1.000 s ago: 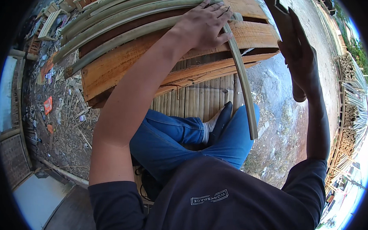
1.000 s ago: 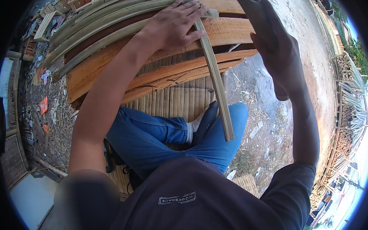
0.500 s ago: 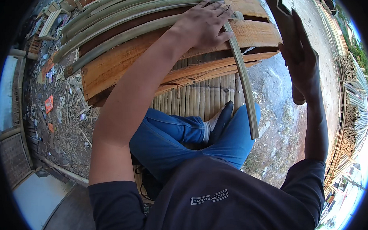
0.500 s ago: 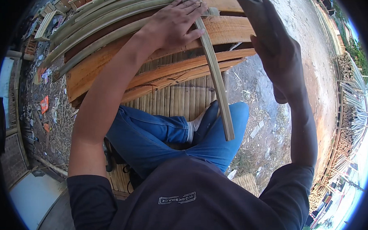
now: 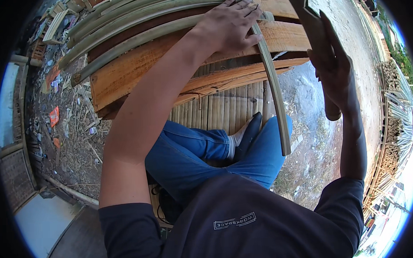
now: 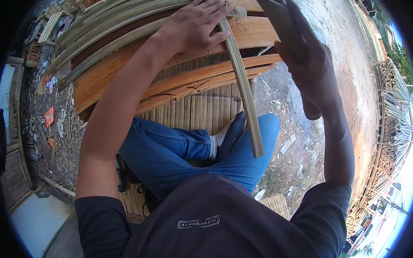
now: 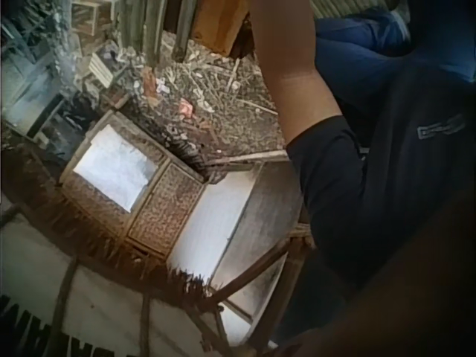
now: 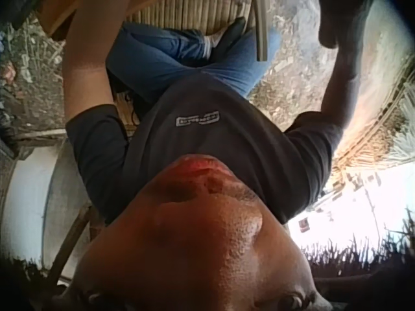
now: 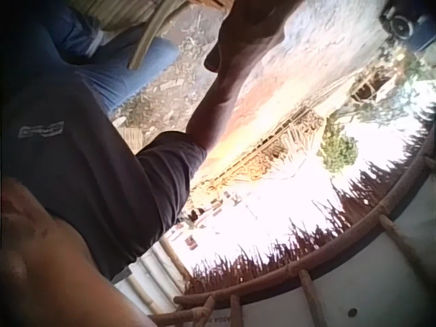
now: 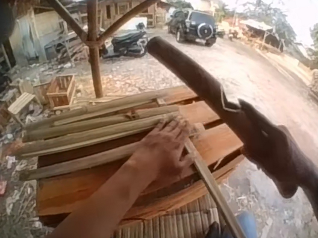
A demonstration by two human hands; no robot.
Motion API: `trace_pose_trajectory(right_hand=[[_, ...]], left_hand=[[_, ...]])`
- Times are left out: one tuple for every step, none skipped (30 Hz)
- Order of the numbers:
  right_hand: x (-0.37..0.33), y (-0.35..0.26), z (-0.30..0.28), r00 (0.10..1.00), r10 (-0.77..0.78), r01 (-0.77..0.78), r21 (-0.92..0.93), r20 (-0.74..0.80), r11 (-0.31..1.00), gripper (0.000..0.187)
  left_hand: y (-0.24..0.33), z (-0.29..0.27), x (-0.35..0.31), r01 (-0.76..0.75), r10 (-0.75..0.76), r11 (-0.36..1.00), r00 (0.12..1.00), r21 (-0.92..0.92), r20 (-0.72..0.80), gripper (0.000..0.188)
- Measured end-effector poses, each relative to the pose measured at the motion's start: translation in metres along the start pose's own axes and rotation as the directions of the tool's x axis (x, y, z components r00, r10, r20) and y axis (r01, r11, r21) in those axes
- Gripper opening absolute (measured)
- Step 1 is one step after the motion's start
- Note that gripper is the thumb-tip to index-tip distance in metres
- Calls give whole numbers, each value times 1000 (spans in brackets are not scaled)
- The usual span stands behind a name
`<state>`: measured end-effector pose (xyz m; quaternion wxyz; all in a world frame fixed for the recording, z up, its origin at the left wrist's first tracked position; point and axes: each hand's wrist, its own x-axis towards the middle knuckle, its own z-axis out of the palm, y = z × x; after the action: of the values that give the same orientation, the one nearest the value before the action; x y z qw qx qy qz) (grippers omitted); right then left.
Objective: The person weaves thin bamboo strips across the top of a wooden crate and then uses a bamboo tube to press and secure the strips in place.
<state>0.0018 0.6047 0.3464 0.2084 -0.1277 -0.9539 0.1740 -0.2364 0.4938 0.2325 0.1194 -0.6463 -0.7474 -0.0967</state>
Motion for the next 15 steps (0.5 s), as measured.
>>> trace_pose_trajectory(right_hand=[[3, 1, -2, 1000, -19, 19, -20, -4, 1000, 77], [2, 2, -2, 999, -33, 33, -38, 0, 999, 78], [0, 3, -1, 999, -42, 42, -52, 9, 998, 78], [0, 8, -1, 995, -19, 26, -74, 100, 997, 78], [2, 11, -1, 982, 7, 12, -98, 189, 995, 79], [0, 10, -6, 995, -82, 89, -168, 50, 982, 77], [5, 1, -9, 988, -123, 118, -53, -96, 992, 75], [8, -10, -13, 991, 60, -58, 23, -124, 998, 74], [7, -6, -7, 999, 15, -16, -20, -45, 1000, 77], [3, -1, -5, 999, -16, 19, -81, 31, 997, 79], [-2, 8, 0, 993, -41, 55, -125, 107, 991, 82], [-9, 13, 5, 990, -30, 47, -126, 136, 991, 82], [-8, 12, 12, 986, -35, 55, -117, 163, 992, 82], [-6, 4, 11, 995, -90, 93, -100, 33, 991, 80], [0, -6, 6, 999, 16, -16, -5, -31, 1000, 78]], left_hand=[[-3, 0, 2, -3, 3, 1000, 1000, -2, 2, 74], [-8, -1, 3, -92, 91, 994, 996, -51, -26, 75], [-11, -2, 4, -181, 176, 979, 983, -97, -60, 75], [-10, -5, 4, -184, 179, 978, 982, -95, -63, 75], [-7, -7, 3, -160, 160, 983, 987, -94, -7, 75], [-5, -10, 3, -137, 141, 986, 989, -92, 50, 75], [-5, -8, 0, -128, 134, 987, 989, -92, 61, 75], [-4, -6, 0, -70, 72, 997, 997, -42, 25, 74], [-4, -3, -3, -11, 11, 1000, 1000, 7, -14, 74], [-1, 4, 0, -20, 21, 1000, 998, 9, -61, 73], [4, -8, 4, -29, 29, 1000, 997, 5, -65, 73], [8, -21, 6, -49, 47, 998, 997, 27, 62, 74], [6, -33, 6, -58, 46, 996, 980, 61, 192, 74], [6, -15, -7, -47, 46, 999, 999, -23, -23, 74], [-3, -1, -5, -34, 34, 999, 999, -15, -19, 74]])
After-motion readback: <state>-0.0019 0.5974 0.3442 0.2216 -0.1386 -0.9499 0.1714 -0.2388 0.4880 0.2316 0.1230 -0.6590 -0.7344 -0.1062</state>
